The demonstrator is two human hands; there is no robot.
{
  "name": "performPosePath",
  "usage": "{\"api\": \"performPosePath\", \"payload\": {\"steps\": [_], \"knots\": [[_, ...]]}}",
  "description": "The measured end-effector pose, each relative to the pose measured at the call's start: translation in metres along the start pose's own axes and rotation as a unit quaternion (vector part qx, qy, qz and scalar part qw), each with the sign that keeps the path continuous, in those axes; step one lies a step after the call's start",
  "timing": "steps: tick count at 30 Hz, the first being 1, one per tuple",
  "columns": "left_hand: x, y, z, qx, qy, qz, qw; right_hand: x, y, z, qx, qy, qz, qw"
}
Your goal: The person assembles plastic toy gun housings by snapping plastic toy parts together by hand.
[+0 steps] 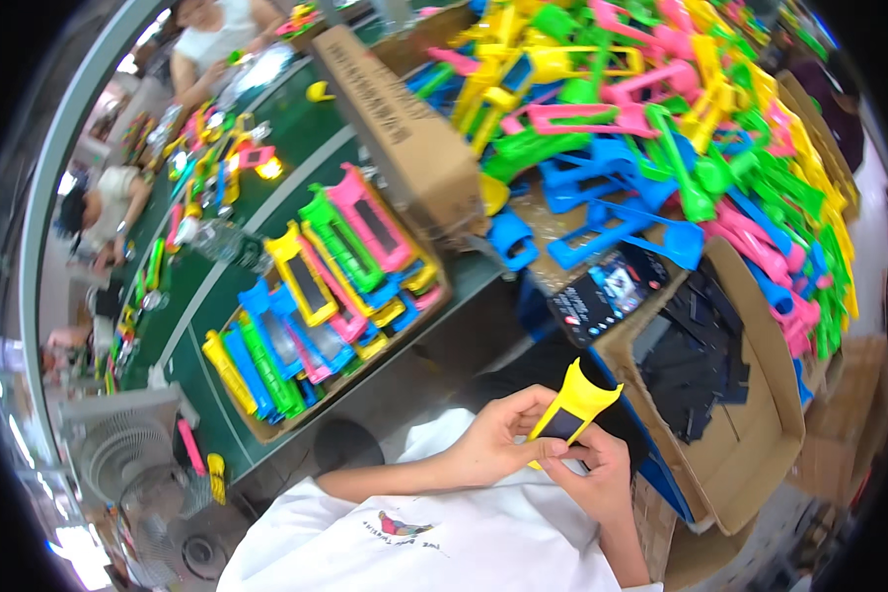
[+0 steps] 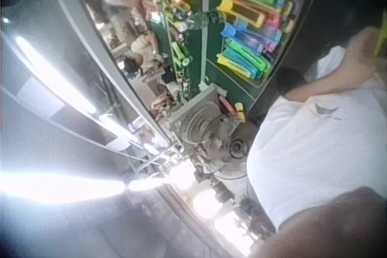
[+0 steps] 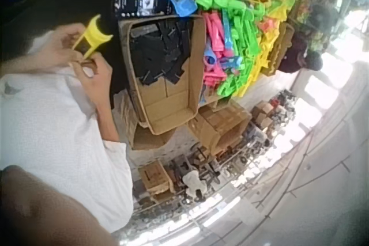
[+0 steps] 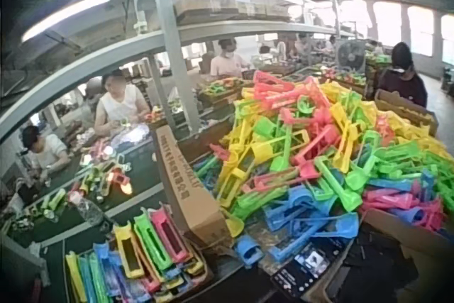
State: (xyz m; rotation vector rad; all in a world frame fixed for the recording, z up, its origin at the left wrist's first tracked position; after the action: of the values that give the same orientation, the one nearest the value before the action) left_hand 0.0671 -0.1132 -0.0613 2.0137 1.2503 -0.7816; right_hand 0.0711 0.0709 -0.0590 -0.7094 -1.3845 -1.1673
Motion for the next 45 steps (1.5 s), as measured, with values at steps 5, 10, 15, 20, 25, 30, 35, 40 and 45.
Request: {"api": "performPosePath", "payload": {"steps": [5,10,15,20,25,30,35,40,45], "knots": [[-0.006,0.019,0.012,-0.041,0.048,-0.001,0.998,0.003,-0.004,-0.012,0.054,-0.009,-0.02,0.998],[-0.012,0.039,0.014,-0.167,-0.04,-0.053,0.984,0.002,-0.014,-0.033,0.068,0.06,0.005,0.996],[-0.02,0.055,0.029,-0.202,-0.087,-0.089,0.971,0.008,-0.03,-0.048,0.101,0.084,0.047,0.99],[-0.056,0.08,0.057,-0.34,-0.202,-0.23,0.889,0.042,-0.076,-0.075,0.205,0.056,0.189,0.959],[-0.095,0.117,0.101,-0.472,-0.205,-0.334,0.79,0.077,-0.135,-0.156,0.029,0.254,0.445,0.858],[-0.108,0.142,0.141,-0.468,-0.151,-0.38,0.784,0.093,-0.176,-0.22,-0.029,0.441,0.517,0.733],[-0.114,0.14,0.146,-0.486,-0.225,-0.358,0.765,0.087,-0.18,-0.236,-0.014,0.47,0.535,0.702],[-0.135,0.125,0.13,-0.481,-0.278,-0.324,0.766,0.086,-0.182,-0.238,-0.009,0.439,0.566,0.698],[-0.149,0.107,0.132,-0.546,-0.365,-0.283,0.699,0.093,-0.168,-0.206,0.009,0.449,0.574,0.685]]}}
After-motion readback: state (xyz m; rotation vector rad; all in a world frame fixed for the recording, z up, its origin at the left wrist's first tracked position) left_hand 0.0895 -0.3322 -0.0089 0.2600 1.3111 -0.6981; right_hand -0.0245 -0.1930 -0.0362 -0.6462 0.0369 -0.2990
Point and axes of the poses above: each hand's wrist, its own y-axis away from the middle knuckle, its own z-axis out of the back of the hand, x = y × z, the point moved 1 cm from there along -y, towards the middle knuckle, and after that the axes turned 10 degrees about y, right-handed, at the moved point
